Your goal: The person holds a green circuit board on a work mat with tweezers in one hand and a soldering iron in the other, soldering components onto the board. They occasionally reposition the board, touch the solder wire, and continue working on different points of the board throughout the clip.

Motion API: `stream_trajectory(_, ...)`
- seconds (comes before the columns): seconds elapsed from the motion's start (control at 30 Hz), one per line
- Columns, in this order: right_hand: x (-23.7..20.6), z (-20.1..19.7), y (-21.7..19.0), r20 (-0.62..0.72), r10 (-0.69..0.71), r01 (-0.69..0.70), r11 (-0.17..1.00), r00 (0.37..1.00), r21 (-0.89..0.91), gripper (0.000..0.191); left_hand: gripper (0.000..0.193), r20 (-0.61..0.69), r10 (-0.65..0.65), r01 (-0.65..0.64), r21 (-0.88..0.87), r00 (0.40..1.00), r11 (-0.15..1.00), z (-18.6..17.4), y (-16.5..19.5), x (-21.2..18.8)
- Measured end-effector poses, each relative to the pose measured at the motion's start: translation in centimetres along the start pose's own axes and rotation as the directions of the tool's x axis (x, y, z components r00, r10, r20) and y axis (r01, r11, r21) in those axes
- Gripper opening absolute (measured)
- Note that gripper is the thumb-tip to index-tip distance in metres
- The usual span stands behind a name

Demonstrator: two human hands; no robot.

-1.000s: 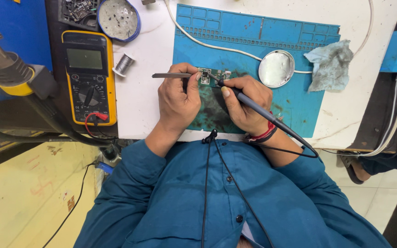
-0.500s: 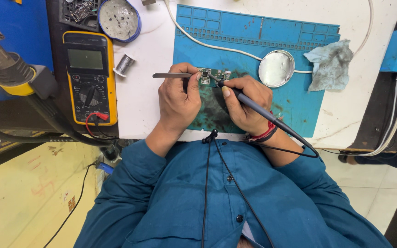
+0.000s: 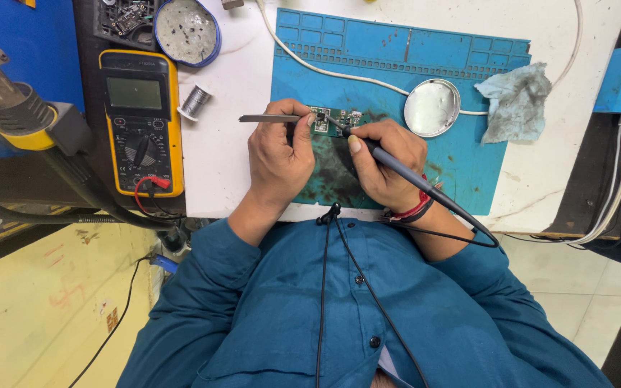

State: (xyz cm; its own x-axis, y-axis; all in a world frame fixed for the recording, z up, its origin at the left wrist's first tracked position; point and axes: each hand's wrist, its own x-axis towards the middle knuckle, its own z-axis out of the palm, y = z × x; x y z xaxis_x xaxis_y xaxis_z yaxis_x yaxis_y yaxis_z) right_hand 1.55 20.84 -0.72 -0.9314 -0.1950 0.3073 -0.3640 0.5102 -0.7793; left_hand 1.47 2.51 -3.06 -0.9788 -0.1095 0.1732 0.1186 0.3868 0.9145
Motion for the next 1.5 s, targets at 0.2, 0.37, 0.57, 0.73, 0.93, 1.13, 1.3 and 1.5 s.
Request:
stream_trajectory(0.2, 0.0, -0.11, -0.03, -0.001, 0.007, -0.007, 1.0, 1.0, 0.002, 0.009, 0.007, -0.001, -0.001, 0.001, -0.002, 1.0, 1.0, 0.0, 0.11, -0.01)
stream_trajectory(0.37, 0.0, -0.09, -0.05, -0.003, 0.012, -0.012, 1.0, 1.0, 0.007, 0.008, 0.007, 0.0, -0.012, 0.012, 0.004, 1.0, 1.0, 0.02, 0.18, 0.01)
stream_trajectory(0.57, 0.08, -0.12, -0.08, 0.001, 0.005, -0.005, 1.0, 1.0, 0.009, 0.008, 0.007, 0.002, -0.014, 0.014, -0.006, 1.0, 1.0, -0.05, 0.2, 0.0)
stream_trajectory(0.73, 0.17, -0.02, -0.1, -0.005, 0.004, -0.004, 1.0, 1.0, 0.015, 0.01, 0.007, 0.012, -0.021, 0.021, -0.015, 1.0, 1.0, -0.1, 0.13, 0.05)
stream_trajectory(0.93, 0.19, -0.06, -0.14, -0.001, -0.004, 0.004, 1.0, 1.0, 0.026, 0.01, 0.007, 0.003, 0.007, -0.007, -0.001, 1.0, 1.0, -0.1, 0.04, 0.1)
stream_trajectory(1.13, 0.28, -0.04, -0.16, 0.004, 0.004, -0.004, 1.0, 1.0, 0.015, 0.009, 0.008, -0.003, 0.021, -0.021, -0.004, 1.0, 1.0, -0.12, 0.06, 0.15)
stream_trajectory(1.3, 0.37, 0.01, -0.12, 0.005, -0.001, 0.001, 1.0, 1.0, 0.019, 0.009, 0.007, -0.002, 0.0, 0.0, -0.001, 1.0, 1.0, -0.14, 0.07, 0.14)
stream_trajectory(1.5, 0.33, 0.05, -0.06, 0.0, 0.004, -0.004, 1.0, 1.0, 0.012, 0.009, 0.008, -0.004, 0.009, -0.009, -0.002, 1.0, 1.0, -0.11, 0.04, 0.21)
